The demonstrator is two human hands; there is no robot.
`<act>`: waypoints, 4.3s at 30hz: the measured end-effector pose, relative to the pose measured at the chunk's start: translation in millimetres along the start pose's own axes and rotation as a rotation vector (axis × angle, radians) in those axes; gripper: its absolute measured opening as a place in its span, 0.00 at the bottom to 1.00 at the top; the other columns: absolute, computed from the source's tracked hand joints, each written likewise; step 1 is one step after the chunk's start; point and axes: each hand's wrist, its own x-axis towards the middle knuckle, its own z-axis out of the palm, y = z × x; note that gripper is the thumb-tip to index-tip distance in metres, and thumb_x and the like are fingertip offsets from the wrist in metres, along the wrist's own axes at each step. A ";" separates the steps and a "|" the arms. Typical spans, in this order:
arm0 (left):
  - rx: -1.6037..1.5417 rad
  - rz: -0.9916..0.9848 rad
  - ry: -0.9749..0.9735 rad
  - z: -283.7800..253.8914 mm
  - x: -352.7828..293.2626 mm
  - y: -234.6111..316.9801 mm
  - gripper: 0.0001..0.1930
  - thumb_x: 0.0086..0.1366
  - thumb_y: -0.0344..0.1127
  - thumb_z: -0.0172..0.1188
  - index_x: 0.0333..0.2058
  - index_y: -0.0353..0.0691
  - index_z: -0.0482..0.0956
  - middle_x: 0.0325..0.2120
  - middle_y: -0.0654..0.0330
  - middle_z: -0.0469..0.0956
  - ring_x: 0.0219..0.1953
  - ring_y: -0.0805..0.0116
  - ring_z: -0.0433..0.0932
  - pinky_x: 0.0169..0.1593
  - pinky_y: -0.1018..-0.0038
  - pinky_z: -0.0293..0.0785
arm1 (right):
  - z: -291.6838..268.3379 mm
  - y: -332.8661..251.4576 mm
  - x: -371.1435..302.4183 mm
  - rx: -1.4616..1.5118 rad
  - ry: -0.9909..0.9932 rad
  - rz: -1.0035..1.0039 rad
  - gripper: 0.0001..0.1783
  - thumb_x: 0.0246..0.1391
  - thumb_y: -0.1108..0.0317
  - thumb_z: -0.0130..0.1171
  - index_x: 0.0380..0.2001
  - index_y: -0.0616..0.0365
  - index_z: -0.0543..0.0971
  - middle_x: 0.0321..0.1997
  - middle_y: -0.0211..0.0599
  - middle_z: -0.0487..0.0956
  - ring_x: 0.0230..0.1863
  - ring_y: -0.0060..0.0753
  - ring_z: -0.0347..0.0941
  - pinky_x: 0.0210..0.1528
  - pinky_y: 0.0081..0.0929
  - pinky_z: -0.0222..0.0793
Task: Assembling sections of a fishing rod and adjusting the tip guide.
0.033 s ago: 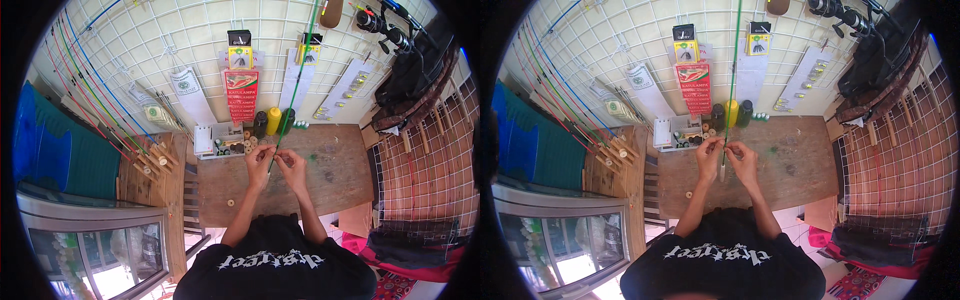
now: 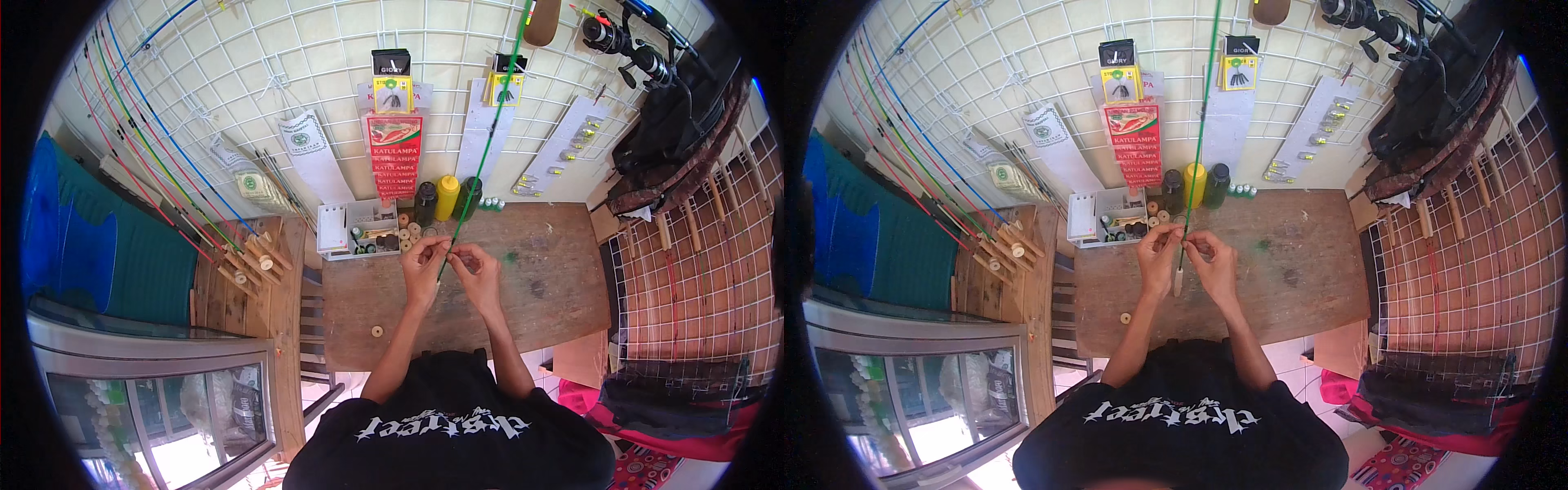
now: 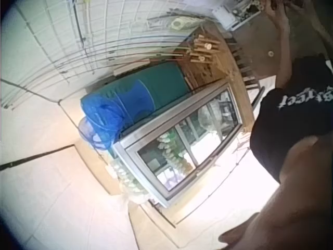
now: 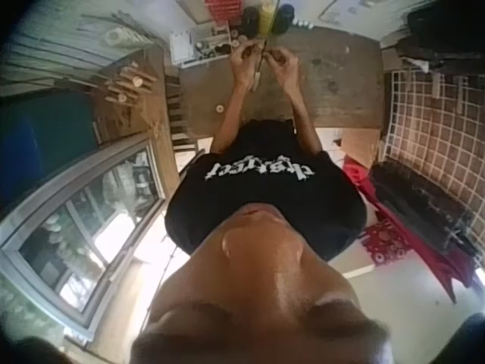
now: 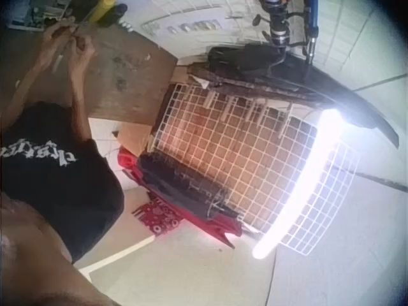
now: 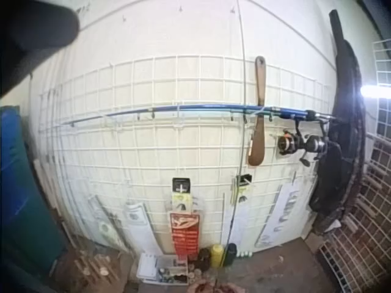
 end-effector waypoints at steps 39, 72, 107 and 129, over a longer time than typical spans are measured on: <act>-0.021 -0.122 -0.151 1.0 -8.0 21.0 0.07 0.63 0.30 0.59 0.39 0.34 0.77 0.33 0.66 0.75 0.36 0.80 0.71 0.41 0.82 0.67 | -3.1 -5.0 -12.6 0.007 -0.013 -0.044 0.07 0.52 0.79 0.57 0.37 0.65 0.77 0.31 0.40 0.81 0.34 0.23 0.78 0.39 0.23 0.73; -0.118 -0.068 -0.130 9.3 -34.6 46.6 0.08 0.59 0.25 0.63 0.37 0.33 0.76 0.30 0.62 0.78 0.33 0.80 0.76 0.38 0.84 0.71 | -27.8 -48.2 -29.5 -0.006 -0.057 0.000 0.05 0.50 0.75 0.63 0.29 0.65 0.79 0.26 0.37 0.81 0.30 0.22 0.78 0.36 0.21 0.68; -0.062 -0.035 -0.160 6.3 -35.6 47.6 0.07 0.64 0.27 0.57 0.40 0.33 0.76 0.32 0.58 0.79 0.35 0.78 0.74 0.40 0.81 0.70 | -19.7 -55.8 -32.4 -0.355 0.023 -0.221 0.08 0.42 0.72 0.68 0.28 0.60 0.82 0.26 0.34 0.81 0.22 0.28 0.63 0.24 0.27 0.61; 0.041 0.080 -0.156 -5.4 -27.5 49.0 0.04 0.63 0.26 0.58 0.35 0.33 0.72 0.37 0.54 0.77 0.42 0.72 0.75 0.48 0.77 0.69 | -12.6 -44.1 -33.3 -0.477 0.019 -0.200 0.06 0.46 0.69 0.65 0.25 0.60 0.79 0.24 0.35 0.79 0.26 0.39 0.67 0.32 0.36 0.62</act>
